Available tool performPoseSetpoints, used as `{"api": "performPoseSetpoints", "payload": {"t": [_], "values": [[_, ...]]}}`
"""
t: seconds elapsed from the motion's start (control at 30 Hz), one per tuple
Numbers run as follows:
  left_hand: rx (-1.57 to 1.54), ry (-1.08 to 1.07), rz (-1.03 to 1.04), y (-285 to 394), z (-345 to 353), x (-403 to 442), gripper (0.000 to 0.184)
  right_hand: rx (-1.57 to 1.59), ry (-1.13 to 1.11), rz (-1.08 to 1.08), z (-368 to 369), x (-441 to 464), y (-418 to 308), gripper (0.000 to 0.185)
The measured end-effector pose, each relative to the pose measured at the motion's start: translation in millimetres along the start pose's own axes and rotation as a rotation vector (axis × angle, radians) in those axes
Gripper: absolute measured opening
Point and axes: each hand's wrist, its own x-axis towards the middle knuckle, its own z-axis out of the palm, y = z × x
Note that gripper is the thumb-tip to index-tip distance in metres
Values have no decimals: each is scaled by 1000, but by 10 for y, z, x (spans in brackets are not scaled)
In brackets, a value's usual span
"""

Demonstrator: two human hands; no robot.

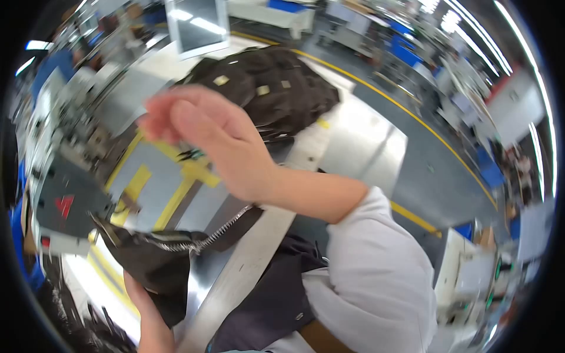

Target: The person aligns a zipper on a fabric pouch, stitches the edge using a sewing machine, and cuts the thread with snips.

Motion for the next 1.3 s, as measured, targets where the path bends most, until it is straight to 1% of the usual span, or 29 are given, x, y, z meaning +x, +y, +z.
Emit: {"api": "performPoseSetpoints", "payload": {"t": [0.07,0.13,0.2,0.23,0.27,0.3,0.33,0.37,0.43,0.47,0.5,0.53,0.57,0.6,0.67,0.7,0.73,0.77,0.8,0.83,0.93,0.97,1.07,1.1,1.17,1.2,1.27,1.3], "values": [[3,130,40,150,-58,-111,48,442,-177,506,135,-150,414,84],[-405,-7,174,238,284,-24,58,900,-323,890,149,-443,793,95],[-538,164,14,62,194,-116,58,797,-427,735,297,-513,768,97],[-555,287,-19,-113,165,-105,54,635,-445,758,384,-429,709,87],[-574,401,-64,-241,169,-93,50,574,-468,768,427,-430,810,80],[-645,407,-101,-240,159,-136,48,505,-471,762,461,-441,908,72],[-626,399,-96,-287,184,-150,48,436,-475,755,506,-444,986,65],[-603,403,-90,-386,211,-156,48,481,-437,791,610,-405,1082,52],[-538,382,-113,-465,231,-206,46,425,-446,861,699,-308,1143,47],[-521,414,-127,-455,226,-269,42,390,-451,893,733,-261,1150,45],[-505,447,-143,-430,220,-350,37,340,-382,924,750,-214,1102,38],[-491,479,-161,-404,207,-427,33,361,-390,948,727,-174,1103,37],[-418,485,-239,-365,125,-526,27,382,-397,978,675,-141,1119,36],[-314,480,-141,-369,23,-585,26,400,-402,1010,627,-123,1137,35],[-103,460,43,-436,-161,-664,25,328,-506,974,568,-117,1157,35],[101,483,191,-417,-238,-565,25,314,-577,979,553,-107,1167,36],[332,455,290,-337,-267,-443,32,302,-647,979,573,-105,1172,37],[598,491,325,-200,-223,-309,42,299,-692,955,617,-113,1161,37],[812,459,388,-158,-247,-153,50,295,-734,927,661,-117,1142,38],[772,400,349,-85,-188,-14,44,289,-770,894,693,-116,1138,38],[627,326,159,-164,-322,313,34,218,-684,896,682,-91,1273,39],[705,379,308,-179,-324,361,25,192,-670,896,649,-67,1310,37],[1014,342,324,-100,-318,393,17,85,-609,922,669,23,1427,34],[1072,371,366,-114,-333,432,15,-29,-616,728,731,42,1527,34],[1185,435,458,-125,-370,542,10,-165,-623,708,804,129,1493,31],[1193,433,463,-123,-401,558,10,-235,-627,695,824,166,1472,30],[1207,432,473,-111,-495,581,10,-249,-639,639,815,130,1545,33],[1179,408,439,-122,-517,575,12,-257,-647,614,807,117,1576,35]]}}
